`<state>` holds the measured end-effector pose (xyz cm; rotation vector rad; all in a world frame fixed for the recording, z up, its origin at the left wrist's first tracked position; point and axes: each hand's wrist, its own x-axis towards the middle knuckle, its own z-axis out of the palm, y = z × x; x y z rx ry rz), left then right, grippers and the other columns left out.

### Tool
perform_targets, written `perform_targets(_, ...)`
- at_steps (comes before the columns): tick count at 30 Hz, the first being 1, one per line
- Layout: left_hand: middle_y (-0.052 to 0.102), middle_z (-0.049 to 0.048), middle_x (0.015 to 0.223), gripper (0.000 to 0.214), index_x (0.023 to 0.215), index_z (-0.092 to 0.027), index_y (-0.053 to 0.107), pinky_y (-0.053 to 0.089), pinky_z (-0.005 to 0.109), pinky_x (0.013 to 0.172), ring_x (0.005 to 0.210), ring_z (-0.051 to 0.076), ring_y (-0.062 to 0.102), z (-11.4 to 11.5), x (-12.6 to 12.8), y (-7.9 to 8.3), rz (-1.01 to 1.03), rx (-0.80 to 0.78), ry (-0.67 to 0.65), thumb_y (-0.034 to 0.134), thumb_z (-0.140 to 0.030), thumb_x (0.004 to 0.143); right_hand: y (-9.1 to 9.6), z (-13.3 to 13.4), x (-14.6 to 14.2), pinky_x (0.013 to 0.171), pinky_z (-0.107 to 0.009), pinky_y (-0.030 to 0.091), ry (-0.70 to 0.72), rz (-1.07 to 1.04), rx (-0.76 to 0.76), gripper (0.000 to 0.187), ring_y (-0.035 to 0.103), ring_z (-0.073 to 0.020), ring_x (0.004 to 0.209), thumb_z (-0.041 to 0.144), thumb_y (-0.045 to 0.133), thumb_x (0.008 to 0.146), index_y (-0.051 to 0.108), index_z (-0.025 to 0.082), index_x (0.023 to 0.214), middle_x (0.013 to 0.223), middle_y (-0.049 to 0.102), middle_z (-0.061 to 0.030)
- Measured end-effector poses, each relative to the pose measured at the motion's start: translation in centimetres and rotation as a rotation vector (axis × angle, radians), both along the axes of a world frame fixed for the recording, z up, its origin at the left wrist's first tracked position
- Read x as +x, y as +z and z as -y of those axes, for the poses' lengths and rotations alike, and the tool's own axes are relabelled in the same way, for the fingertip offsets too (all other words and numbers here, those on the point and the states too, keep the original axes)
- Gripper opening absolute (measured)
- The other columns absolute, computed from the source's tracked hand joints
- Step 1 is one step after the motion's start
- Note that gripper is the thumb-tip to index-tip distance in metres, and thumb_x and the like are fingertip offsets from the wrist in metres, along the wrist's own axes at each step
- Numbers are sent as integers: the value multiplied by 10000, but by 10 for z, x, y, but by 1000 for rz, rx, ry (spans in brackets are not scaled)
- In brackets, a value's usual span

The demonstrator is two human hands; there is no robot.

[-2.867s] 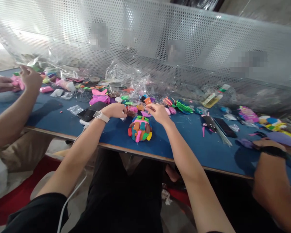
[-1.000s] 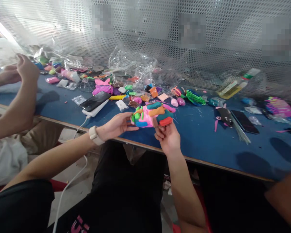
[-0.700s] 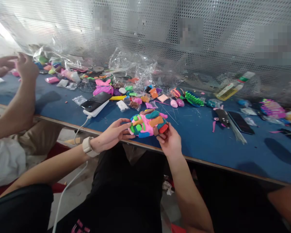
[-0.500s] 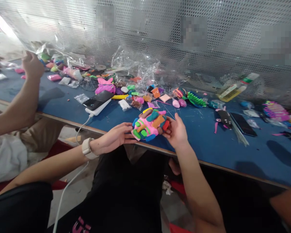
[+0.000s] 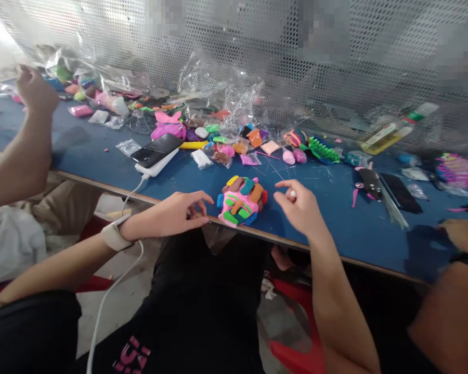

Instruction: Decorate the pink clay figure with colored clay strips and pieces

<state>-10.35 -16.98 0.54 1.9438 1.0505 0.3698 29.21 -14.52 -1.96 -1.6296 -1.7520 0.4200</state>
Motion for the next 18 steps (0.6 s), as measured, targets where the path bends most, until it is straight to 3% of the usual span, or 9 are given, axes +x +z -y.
perform_targets(3, 820, 98, 1273, 455, 1443, -246, 686, 669, 442, 1016, 1118, 281, 817, 1, 8, -11, -125, 349, -10, 762, -453, 1046, 5, 44, -30, 805, -413, 539, 3, 182, -114, 414, 747, -299, 870, 545, 749, 965, 804, 223, 1220, 975, 793, -80)
perform_targets(6, 646, 190, 1662, 788, 1654, -230, 563, 511, 599, 1333, 1584, 420, 611, -8, 17, -25, -188, 562, 34, 848, -554, 994, 7, 73, -50, 870, -477, 571, -46, 405, -193, 431, 806, -408, 1095, 544, 697, 1040, 805, 217, 1301, 1255, 835, -151)
perform_targets(8, 498, 234, 1815, 1042, 1779, -212, 406, 425, 635, 1406, 1710, 460, 479, -19, 22, -35, -222, 571, -6, 888, -614, 947, 7, 82, -56, 888, -492, 589, -35, 445, -213, 459, 813, -430, 1150, 517, 709, 1047, 786, 210, 1379, 1313, 829, -160)
perform_targets(12, 408, 282, 1873, 1228, 1837, -151, 282, 335, 655, 1456, 1761, 485, 410, -41, 31, -49, -220, 508, -133, 851, -759, 934, 5, 82, -62, 904, -508, 606, 50, 391, -231, 579, 810, -449, 1183, 587, 832, 982, 763, 210, 1415, 1313, 832, -154)
perform_targets(15, 390, 262, 1893, 1274, 1853, -174, 255, 315, 675, 1464, 1768, 487, 401, -48, 36, -52, -150, 445, -161, 823, -833, 924, 1, 77, -65, 878, -511, 609, 17, 327, -237, 638, 809, -451, 1157, 692, 898, 916, 776, 220, 1328, 1262, 836, -147)
perform_targets(18, 423, 231, 1882, 1204, 1857, -203, 254, 371, 620, 1458, 1732, 432, 480, -45, 42, -51, -36, 420, -131, 846, -741, 957, -4, 70, -63, 902, -515, 623, 8, 243, -178, 604, 810, -436, 1157, 631, 929, 908, 777, 222, 1326, 1248, 838, -145)
